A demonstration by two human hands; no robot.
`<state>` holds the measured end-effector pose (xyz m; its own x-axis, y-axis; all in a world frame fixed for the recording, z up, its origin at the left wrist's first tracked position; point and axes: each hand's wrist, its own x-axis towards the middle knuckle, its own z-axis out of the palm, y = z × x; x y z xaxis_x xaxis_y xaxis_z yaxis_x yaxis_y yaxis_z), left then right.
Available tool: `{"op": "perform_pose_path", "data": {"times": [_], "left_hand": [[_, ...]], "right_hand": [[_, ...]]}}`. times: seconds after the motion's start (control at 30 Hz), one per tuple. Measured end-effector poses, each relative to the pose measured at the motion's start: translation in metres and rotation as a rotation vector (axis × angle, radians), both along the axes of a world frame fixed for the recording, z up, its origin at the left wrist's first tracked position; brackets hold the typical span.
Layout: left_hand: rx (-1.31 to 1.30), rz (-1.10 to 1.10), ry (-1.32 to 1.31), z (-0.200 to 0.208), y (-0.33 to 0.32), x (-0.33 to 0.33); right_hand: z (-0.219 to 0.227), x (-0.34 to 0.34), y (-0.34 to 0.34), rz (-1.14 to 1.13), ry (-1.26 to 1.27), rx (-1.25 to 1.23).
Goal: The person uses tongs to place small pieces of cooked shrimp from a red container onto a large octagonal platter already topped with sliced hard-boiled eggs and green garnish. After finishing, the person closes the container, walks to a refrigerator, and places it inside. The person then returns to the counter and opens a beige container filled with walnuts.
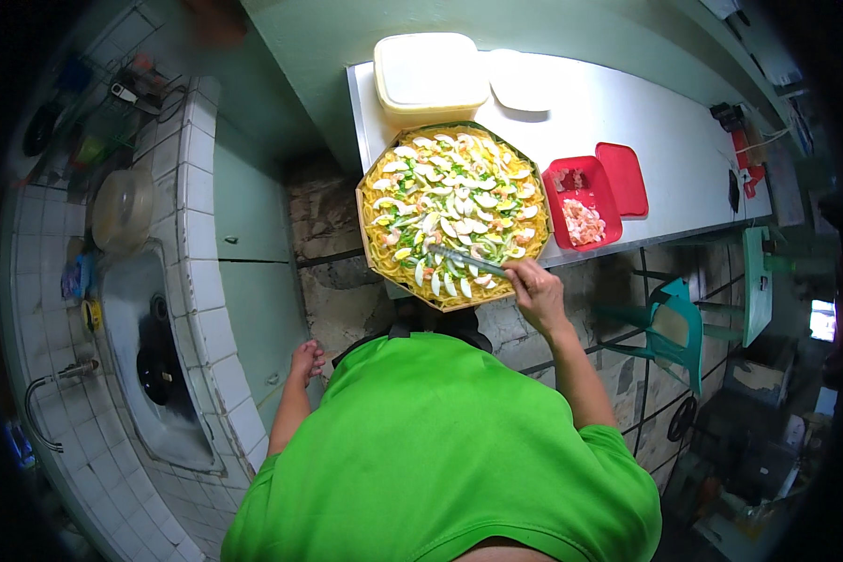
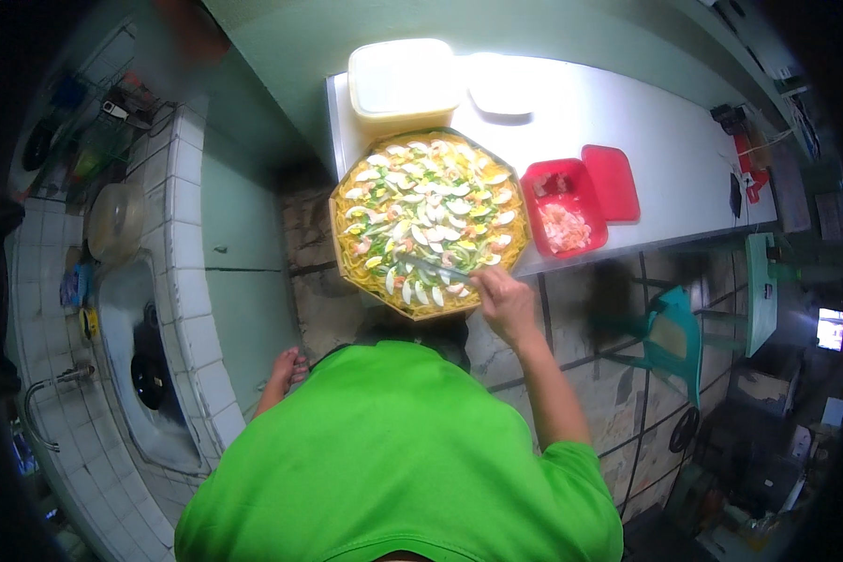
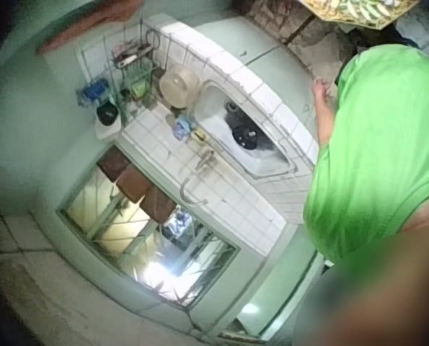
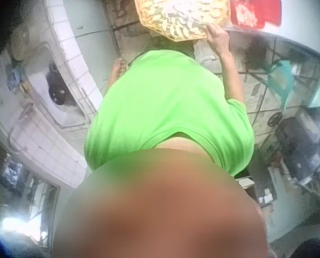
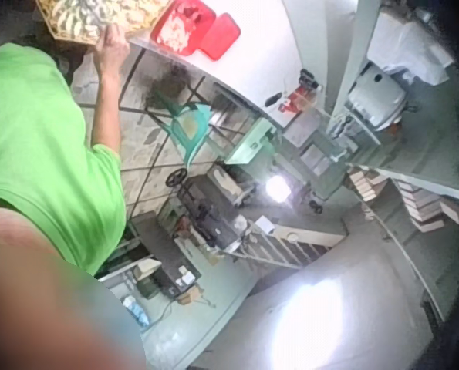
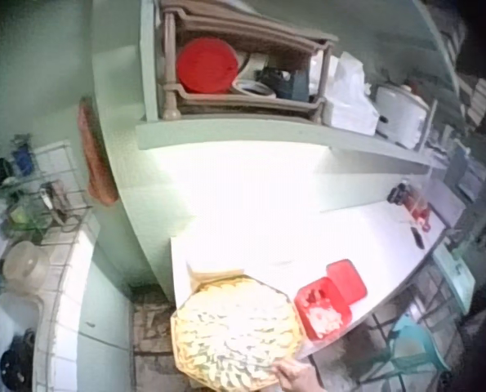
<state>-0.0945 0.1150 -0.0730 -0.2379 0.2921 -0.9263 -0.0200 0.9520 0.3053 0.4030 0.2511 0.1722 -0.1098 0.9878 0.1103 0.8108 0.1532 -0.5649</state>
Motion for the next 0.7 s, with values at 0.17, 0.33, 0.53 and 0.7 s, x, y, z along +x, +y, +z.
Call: {"op": "perform_pose_path", "data": {"times": [0.17, 0.33, 0.53, 0.7], "left_hand": [[0.001, -0.034, 0.000, -0.004, 0.009, 0.001], [0.040, -0.061, 0.011, -0.008, 0.023, 0.004], [0.025, -0.103, -0.015, -0.010, 0.027, 0.002], [0.053, -0.216, -0.038, -0.012, 0.026, -0.002]], "right_hand": [[-0.013, -0.015, -0.014, 0.048, 0.043, -0.085], [-0.015, -0.015, -0.008, 0.003, -0.022, -0.087], [0.021, 0.079, 0.012, -0.327, 0.369, 0.008], [0.019, 0.171, 0.044, -0.588, -0.191, 0.041]]}}
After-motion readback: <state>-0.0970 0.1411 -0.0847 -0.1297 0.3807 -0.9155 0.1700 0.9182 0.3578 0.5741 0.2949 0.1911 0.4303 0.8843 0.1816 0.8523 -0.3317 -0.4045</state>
